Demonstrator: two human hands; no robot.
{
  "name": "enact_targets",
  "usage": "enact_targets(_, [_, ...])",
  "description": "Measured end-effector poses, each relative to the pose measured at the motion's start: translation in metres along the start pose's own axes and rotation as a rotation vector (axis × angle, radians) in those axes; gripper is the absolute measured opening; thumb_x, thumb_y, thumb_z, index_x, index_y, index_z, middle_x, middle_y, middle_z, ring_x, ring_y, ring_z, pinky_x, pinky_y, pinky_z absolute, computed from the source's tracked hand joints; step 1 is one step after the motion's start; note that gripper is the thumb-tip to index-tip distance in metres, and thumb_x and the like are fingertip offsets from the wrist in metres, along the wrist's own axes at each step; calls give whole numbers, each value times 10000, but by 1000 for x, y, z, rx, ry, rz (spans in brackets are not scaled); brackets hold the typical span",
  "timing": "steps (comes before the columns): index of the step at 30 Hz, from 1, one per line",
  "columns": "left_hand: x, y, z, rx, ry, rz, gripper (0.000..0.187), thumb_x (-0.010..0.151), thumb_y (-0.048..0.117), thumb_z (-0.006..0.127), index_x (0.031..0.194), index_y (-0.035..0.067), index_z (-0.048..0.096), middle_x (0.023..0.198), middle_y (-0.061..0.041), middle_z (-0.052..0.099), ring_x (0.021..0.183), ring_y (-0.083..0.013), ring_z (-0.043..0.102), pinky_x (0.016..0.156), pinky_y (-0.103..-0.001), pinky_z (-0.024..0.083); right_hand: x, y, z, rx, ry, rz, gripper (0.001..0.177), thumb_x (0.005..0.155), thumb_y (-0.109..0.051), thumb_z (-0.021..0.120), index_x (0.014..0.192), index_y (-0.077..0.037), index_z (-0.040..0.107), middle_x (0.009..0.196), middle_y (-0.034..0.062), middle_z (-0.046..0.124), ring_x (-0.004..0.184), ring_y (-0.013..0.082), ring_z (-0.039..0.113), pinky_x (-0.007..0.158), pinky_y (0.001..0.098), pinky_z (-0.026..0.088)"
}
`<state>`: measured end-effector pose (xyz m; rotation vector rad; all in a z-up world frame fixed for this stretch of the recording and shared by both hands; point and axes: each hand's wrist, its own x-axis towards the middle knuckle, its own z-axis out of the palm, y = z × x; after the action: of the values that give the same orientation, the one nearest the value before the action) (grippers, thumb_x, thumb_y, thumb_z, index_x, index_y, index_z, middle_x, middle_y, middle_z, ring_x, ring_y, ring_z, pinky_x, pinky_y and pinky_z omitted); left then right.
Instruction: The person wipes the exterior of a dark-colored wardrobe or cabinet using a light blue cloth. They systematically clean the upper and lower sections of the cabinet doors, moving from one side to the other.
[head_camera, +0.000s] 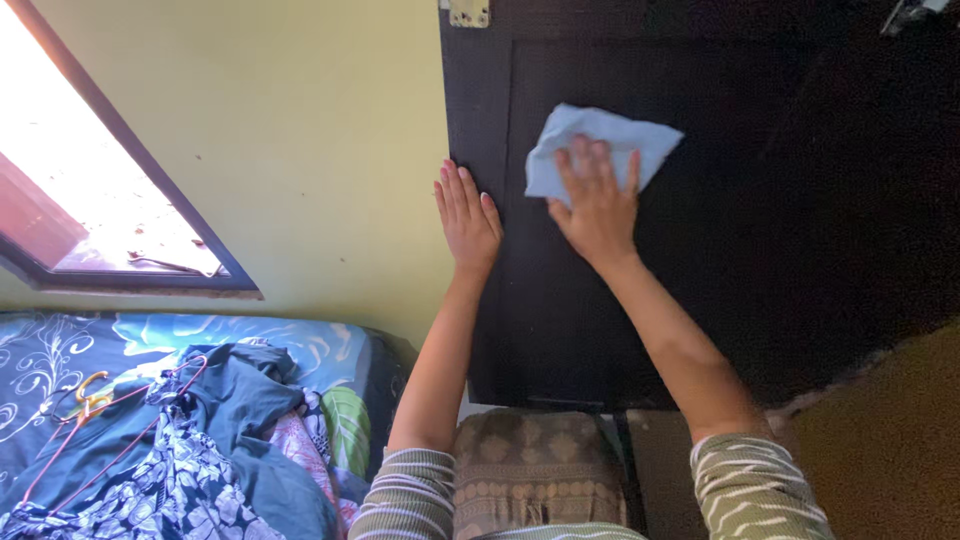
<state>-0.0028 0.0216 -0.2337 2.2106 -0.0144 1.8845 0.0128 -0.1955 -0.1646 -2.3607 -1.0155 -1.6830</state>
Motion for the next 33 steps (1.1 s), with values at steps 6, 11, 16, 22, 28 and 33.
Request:
enact_targets(6, [-2,-1,2,2,-14,5,528,1112,193,404,1536,-116,343,1637,-305,291,1548,-449,298,1293,-581,233,55,-30,-3,123,-10,173,785,1025,-421,681,1665,-131,331,1718,171,261,1588,379,223,1259,674,58])
enact_targets(11, [-3,-4,3,-23,-8,6,533,1112,198,404,1541,-111,340,1641,-300,297,1554,-451,297,1302,-578,235,70,-76,11,154,59,96,748,1051,-420,649,1657,-106,346,1706,184,281,1577,364,249,1247,672,54])
enact_targets(16, [-3,-5,-2,-19,-13,36,566,1085,253,439,1540,-74,353,1627,-294,296,1538,-449,288,1284,-578,230,16,-69,26,167,16,-28,714,1012,-440,659,1629,-187,404,1689,108,347,1558,288,310,1264,648,100])
enact_targets(22, [-2,-3,-1,-42,-5,14,530,1121,188,408,1565,-83,309,1654,-287,284,1567,-434,283,1305,-579,234,-42,-23,17,83,-131,-14,791,951,-431,688,1647,-214,383,1684,79,357,1524,294,341,1255,658,114])
enact_targets(28, [-4,-1,1,-27,-3,6,534,1115,182,408,1570,-79,308,1656,-279,284,1563,-432,292,1306,-571,236,4,-14,5,97,-20,228,758,1043,-417,657,1661,-137,320,1719,175,285,1586,402,250,1249,688,66])
enact_targets(33, [-17,-13,4,-37,-38,43,538,1117,187,418,1566,-89,310,1654,-291,274,1563,-449,270,1305,-581,209,25,-61,18,208,19,132,738,1047,-422,631,1668,-176,315,1717,121,277,1583,334,259,1266,659,76])
